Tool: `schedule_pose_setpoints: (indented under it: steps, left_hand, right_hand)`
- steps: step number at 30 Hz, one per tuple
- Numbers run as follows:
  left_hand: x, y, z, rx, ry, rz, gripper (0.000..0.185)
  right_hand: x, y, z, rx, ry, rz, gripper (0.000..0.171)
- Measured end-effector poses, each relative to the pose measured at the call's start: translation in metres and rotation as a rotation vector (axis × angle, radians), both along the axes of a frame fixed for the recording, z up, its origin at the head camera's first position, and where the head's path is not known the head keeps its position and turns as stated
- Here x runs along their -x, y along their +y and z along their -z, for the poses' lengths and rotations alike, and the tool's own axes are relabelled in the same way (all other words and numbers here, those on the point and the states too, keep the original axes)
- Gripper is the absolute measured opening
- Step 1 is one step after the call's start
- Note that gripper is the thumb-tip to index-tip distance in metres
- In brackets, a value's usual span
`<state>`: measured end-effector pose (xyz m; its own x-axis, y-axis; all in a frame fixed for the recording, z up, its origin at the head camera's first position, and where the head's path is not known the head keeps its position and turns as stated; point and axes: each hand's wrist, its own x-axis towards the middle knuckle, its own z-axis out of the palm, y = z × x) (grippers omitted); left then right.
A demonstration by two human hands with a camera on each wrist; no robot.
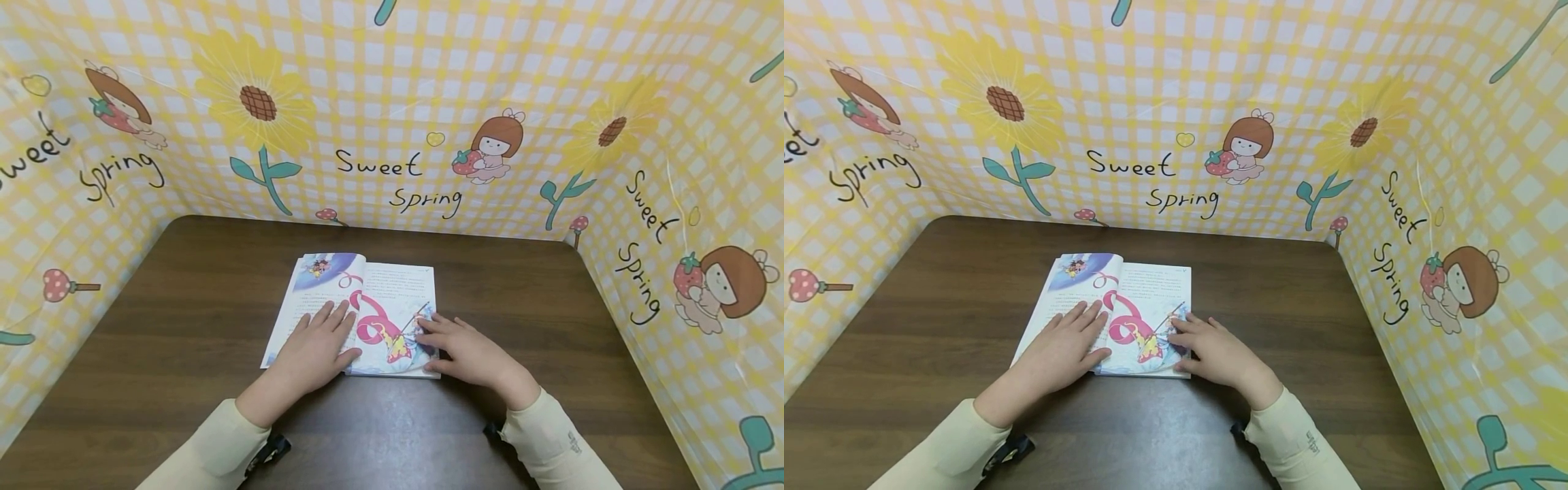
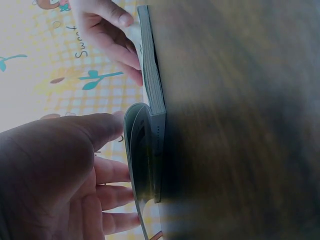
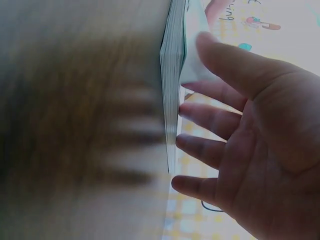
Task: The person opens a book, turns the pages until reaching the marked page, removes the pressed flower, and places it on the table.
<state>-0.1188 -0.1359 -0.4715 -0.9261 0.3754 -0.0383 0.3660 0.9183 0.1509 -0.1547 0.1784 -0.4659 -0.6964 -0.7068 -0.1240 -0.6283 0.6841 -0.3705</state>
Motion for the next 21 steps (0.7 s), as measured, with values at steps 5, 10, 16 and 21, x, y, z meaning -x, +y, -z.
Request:
schedule_pose_setpoints:
  steps: [5,10,16,21]
  left_hand:
    - [-0.0002,-0.0002,-0.0002,-0.007,0.002,-0.001,0.077]
    - [-0.0007,-0.0001,-0.0006,-0.013,0.004,0.002,0.076]
    - [-0.0001,0.0004,0.0000,-0.016,0.003,0.000,0.077]
    - [0.0004,0.0017,0.0001,-0.014,-0.008,-0.014,0.083]
  right_hand:
    - [-0.0001,0.0007,-0.0040,-0.034,0.016,-0.038,0.054]
    - [-0.0008,0.0014,-0.0065,-0.032,0.065,-0.081,0.038]
    - [0.0031,0.0042,-0.0045,0.051,0.074,-0.065,0.013]
    - [0.0041,0.0034,-0.0071,0.104,0.053,-0.003,0.007]
